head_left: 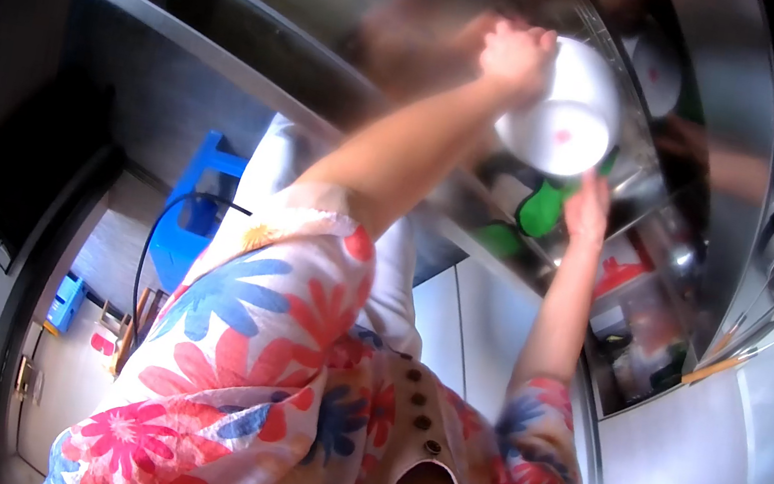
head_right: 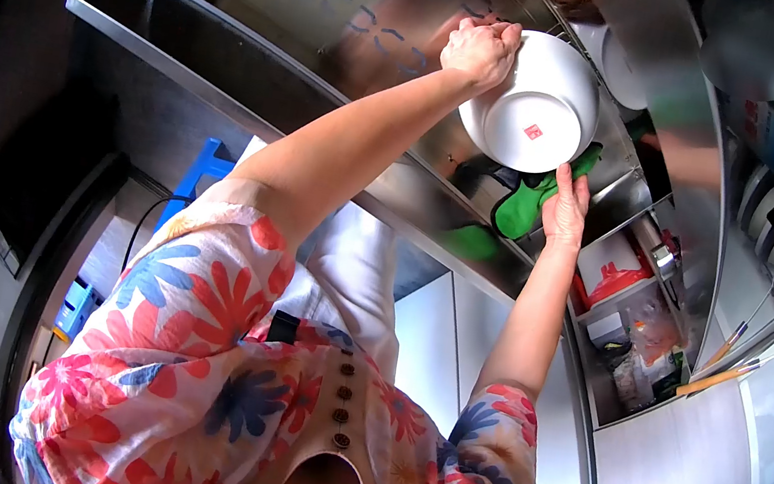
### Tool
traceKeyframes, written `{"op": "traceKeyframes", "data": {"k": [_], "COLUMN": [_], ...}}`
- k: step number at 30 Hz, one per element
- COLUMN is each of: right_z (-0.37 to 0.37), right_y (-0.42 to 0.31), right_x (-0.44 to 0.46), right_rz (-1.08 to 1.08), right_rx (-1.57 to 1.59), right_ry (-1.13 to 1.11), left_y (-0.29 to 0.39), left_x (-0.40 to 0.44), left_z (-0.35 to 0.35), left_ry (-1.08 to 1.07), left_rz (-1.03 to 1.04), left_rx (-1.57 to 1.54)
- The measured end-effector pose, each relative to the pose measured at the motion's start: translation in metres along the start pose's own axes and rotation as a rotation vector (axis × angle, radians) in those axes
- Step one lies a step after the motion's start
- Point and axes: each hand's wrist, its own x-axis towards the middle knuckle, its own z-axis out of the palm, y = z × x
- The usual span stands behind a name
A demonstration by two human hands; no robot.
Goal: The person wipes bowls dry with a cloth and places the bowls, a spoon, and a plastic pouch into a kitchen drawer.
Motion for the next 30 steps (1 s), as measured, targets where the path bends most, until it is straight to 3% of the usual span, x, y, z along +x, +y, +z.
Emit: {"op": "traceKeyframes", "data": {"k": [12, 16, 17, 20, 21, 24, 30], "right_z": [-0.014, -0.012, -0.005, -0.002, -0.001, 0.010, 0.041], "right_y": [-0.026, -0.036, -0.042, -0.051, -0.055, -0.068, -0.096], "right_x": [-0.030, -0.053, -0.062, -0.081, -0.087, -0.108, -0.156], "right_rz": [0.116, 0.128, 0.149, 0.126, 0.132, 0.098, 0.054], "right_rx": [-0.039, -0.081, -0.058, -0.048, -0.051, -0.066, -0.080], "right_ry": [0.142, 0.101, 0.117, 0.111, 0.109, 0.107, 0.086], "left_y": [-0.002, -0.013, -0.012, -0.009, -0.009, -0.006, -0.016], "left_x": [0.005, 0.030, 0.030, 0.015, 0.013, -0.009, -0.064], "left_z": [-0.015, -0.012, -0.021, -0.053, -0.071, -0.123, -0.232], "left_ry": [-0.174, -0.370, -0.357, -0.468, -0.551, -0.567, -0.580], "left_rz": [0.107, 0.115, 0.183, -0.034, 0.044, 0.019, 0.166], "left_rx": [-0.014, 0.061, 0.082, -0.274, -0.324, -0.459, -0.691]}}
